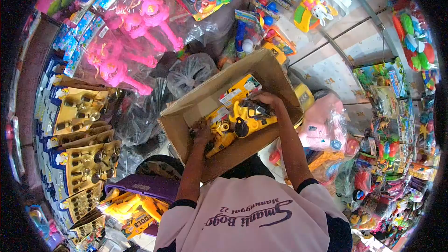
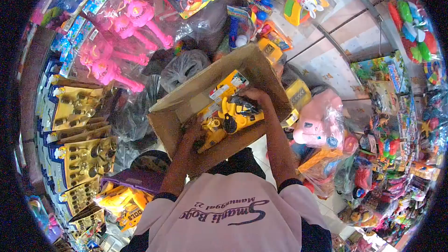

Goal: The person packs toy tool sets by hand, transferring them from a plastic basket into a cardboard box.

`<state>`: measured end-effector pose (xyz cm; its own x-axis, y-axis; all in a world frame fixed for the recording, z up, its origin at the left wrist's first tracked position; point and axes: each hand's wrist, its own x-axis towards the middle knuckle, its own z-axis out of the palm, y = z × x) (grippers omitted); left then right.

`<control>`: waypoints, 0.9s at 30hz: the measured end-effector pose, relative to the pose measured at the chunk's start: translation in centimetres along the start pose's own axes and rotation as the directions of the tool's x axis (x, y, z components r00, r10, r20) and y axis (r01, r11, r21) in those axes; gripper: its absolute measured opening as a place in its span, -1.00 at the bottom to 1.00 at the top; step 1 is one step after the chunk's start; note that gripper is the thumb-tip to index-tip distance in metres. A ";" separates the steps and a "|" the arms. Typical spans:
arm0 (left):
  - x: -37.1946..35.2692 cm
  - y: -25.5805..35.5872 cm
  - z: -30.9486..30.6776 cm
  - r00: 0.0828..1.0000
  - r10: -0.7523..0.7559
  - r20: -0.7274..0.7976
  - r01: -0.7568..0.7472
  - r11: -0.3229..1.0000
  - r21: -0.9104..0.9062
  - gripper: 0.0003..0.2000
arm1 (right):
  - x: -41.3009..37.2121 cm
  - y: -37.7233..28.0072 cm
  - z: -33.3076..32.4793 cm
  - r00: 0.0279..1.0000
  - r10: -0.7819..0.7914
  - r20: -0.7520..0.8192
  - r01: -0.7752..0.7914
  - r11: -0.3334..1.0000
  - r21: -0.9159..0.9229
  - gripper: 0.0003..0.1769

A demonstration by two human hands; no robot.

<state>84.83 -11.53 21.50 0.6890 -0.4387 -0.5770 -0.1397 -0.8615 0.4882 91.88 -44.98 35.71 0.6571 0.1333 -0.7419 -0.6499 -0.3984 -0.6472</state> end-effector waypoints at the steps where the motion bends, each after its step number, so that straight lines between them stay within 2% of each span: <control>1: 0.1 0.3 0.1 1.000 0.023 0.022 -0.025 0.996 0.083 0.04 | 0.0 0.0 -0.1 1.000 0.014 0.016 -0.014 1.000 0.001 -0.63; 4: -0.3 0.5 0.5 0.991 0.071 0.114 -0.101 0.955 0.279 0.03 | -1.1 -1.0 0.0 0.978 0.195 0.070 -0.205 0.960 0.192 -0.66; 6: -0.6 0.1 0.2 0.976 0.097 0.195 -0.162 0.922 0.351 0.02 | -1.7 -1.8 0.2 0.970 0.185 0.160 -0.228 0.918 0.323 -0.68; 8: -4.4 4.6 -6.3 0.956 -0.035 0.293 -0.035 0.972 0.231 -0.02 | -1.3 -1.4 0.0 0.963 0.161 0.215 -0.238 0.884 0.403 -0.71; 10: -5.2 5.7 -8.1 0.963 0.016 0.270 -0.078 0.972 0.221 -0.18 | -1.7 -2.0 0.0 0.976 0.135 0.171 -0.191 0.907 0.374 -0.70; 12: -4.2 4.0 -6.6 0.960 0.246 0.133 -0.277 0.901 0.333 -0.42 | -1.8 -2.5 0.0 0.982 0.113 0.150 -0.157 0.932 0.325 -0.69; 15: -3.7 3.7 -5.7 0.974 0.229 0.008 -0.229 0.973 0.022 -0.50 | -2.2 -2.9 0.0 0.984 0.118 0.135 -0.149 0.957 0.247 -0.68; 17: -1.8 1.7 -3.6 0.960 0.278 -0.012 -0.278 0.960 0.021 -0.50 | -2.5 -3.1 0.1 0.980 0.161 0.113 -0.183 0.959 0.215 -0.67; 18: -1.1 1.0 -2.9 0.953 0.301 -0.024 -0.301 0.953 0.020 -0.50 | -1.7 -2.2 0.0 0.986 0.104 0.130 -0.133 0.964 0.230 -0.67; 20: -1.8 1.8 -3.1 0.975 0.210 -0.067 -0.206 0.977 0.058 -0.48 | 1.0 0.9 -0.2 0.986 -0.012 0.164 -0.032 0.964 0.264 -0.66; 22: -2.5 2.3 -3.6 0.978 0.197 -0.065 -0.186 0.971 0.147 -0.45 | 0.0 0.0 -0.3 0.978 -0.052 0.202 -0.010 0.955 0.297 -0.63; 24: -3.3 2.6 -4.1 0.967 0.254 -0.007 -0.242 0.929 0.281 -0.43 | -0.4 -0.2 -0.3 0.970 -0.079 0.231 -0.002 0.944 0.329 -0.60; 26: -5.0 4.1 -6.2 0.981 0.148 0.126 -0.180 0.936 0.302 -0.28 | 0.5 0.7 -0.4 0.962 -0.095 0.256 -0.004 0.933 0.360 -0.57; 27: -5.4 4.6 -7.0 0.978 0.091 0.190 -0.149 0.937 0.316 -0.19 | 0.0 0.0 -0.2 0.966 -0.084 0.245 0.003 0.949 0.314 -0.53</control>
<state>85.47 -11.29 31.46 0.5257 -0.5556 -0.6441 -0.4583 -0.8229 0.3358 91.98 -45.18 35.70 0.5956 0.3845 -0.7053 -0.7353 -0.0925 -0.6714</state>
